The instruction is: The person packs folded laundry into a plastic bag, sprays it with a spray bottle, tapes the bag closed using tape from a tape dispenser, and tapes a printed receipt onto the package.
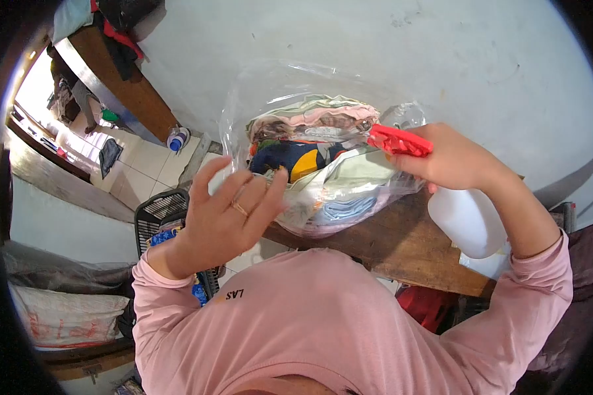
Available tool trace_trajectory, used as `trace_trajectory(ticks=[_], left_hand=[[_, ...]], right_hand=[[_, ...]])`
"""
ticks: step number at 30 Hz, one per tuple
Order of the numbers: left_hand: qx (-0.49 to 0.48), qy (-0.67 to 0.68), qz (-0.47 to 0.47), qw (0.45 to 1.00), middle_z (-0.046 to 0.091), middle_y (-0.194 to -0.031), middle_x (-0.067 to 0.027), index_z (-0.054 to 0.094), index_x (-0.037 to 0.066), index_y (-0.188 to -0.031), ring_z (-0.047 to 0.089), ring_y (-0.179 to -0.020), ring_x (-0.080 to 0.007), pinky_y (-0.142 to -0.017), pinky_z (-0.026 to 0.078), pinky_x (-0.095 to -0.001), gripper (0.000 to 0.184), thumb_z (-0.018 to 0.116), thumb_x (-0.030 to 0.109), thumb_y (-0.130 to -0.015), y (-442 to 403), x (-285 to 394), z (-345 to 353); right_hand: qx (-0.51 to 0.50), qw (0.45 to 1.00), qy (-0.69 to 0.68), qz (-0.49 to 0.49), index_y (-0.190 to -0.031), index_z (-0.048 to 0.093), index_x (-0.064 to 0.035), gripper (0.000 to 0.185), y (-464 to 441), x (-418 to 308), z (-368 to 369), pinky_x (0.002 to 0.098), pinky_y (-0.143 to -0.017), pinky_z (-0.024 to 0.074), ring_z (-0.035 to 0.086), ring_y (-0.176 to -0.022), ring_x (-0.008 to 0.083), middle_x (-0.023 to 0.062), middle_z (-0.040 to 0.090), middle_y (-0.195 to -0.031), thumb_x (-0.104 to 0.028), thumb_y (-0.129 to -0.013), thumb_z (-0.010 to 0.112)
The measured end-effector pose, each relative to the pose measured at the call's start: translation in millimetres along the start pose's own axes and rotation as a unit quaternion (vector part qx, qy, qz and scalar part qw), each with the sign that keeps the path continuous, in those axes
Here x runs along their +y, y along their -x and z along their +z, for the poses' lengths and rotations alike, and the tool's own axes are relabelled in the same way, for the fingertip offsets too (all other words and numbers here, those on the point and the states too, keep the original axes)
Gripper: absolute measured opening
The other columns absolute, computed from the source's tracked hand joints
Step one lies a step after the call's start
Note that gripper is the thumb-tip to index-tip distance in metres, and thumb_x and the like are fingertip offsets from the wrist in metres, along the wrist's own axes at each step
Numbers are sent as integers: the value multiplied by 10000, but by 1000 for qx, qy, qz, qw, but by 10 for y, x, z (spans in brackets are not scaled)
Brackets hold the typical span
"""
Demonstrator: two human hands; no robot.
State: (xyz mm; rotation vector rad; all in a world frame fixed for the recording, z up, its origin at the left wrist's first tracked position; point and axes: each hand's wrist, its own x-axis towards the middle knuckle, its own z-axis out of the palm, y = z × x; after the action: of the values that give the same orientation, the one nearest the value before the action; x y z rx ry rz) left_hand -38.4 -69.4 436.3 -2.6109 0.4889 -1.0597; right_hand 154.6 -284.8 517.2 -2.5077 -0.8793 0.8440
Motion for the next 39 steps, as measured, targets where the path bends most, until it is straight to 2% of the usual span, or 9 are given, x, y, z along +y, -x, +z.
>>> trace_trajectory(ticks=[10,13,22,27,28,30,33,35,39], left_hand=[[110,8,106,988,507,-819,52,600,158,-847,547,-760,-95,-893,360,-379,148,682,130,-727,-14,44,-73],[125,-6,97,987,481,-800,24,582,141,-801,523,-762,-98,-817,438,-290,60,558,122,-749,-44,40,-69],[108,-10,95,990,477,-822,38,622,159,-860,526,-769,-106,-893,365,-388,168,711,276,-778,-54,101,5],[121,-23,79,989,498,-834,1,631,130,-907,538,-797,-160,-900,368,-409,299,591,420,-848,-26,73,15],[110,-27,70,991,505,-840,-13,629,119,-932,541,-803,-176,-906,368,-416,343,554,447,-866,-1,12,-1],[208,-8,21,978,550,-925,-73,598,79,-1030,547,-887,-233,-928,368,-430,420,432,450,-921,114,-234,159],[273,100,-228,929,562,-1089,-128,538,27,-1143,519,-1042,-252,-981,338,-426,460,359,406,-952,163,-554,498],[256,258,-428,827,545,-1190,-150,520,-1,-1191,500,-1100,-249,-1014,303,-415,542,325,447,-958,152,-687,744],[122,514,-589,612,402,-1372,-131,395,-1,-1333,377,-1266,-242,-1058,274,-355,633,318,504,-959,324,-758,1353]], right_hand=[[-106,974,-27,-197,-904,570,-23,282,-8,-270,252,297,-510,469,599,-480,192,89,578,-631,-296,-836,546],[-43,991,-36,-120,-921,580,-2,313,8,-202,87,307,-503,461,589,-478,194,101,573,-613,-300,-826,559],[40,998,-14,-56,-855,600,11,316,103,180,-14,310,-490,441,530,-437,163,91,568,-585,-301,-819,567],[55,991,-102,-72,-895,597,-20,269,124,502,-212,249,-478,450,531,-453,122,54,592,-643,-278,-822,594],[133,973,-160,-101,-893,603,-20,282,172,553,-282,250,-473,453,532,-454,121,55,599,-653,-294,-827,597],[227,935,-236,-134,-917,624,-9,334,244,762,-529,249,-455,454,525,-448,109,60,618,-665,-333,-840,601],[287,881,-331,-181,-980,612,-14,374,77,1227,-791,244,-499,454,534,-480,98,42,627,-696,-354,-826,613],[285,859,-382,-187,-1010,603,-1,404,-126,1395,-769,246,-512,465,544,-497,105,51,642,-748,-362,-828,610],[359,818,-358,-271,-1156,540,-30,431,-1087,1541,-211,253,-567,485,573,-612,113,97,647,-929,-323,-848,613]])
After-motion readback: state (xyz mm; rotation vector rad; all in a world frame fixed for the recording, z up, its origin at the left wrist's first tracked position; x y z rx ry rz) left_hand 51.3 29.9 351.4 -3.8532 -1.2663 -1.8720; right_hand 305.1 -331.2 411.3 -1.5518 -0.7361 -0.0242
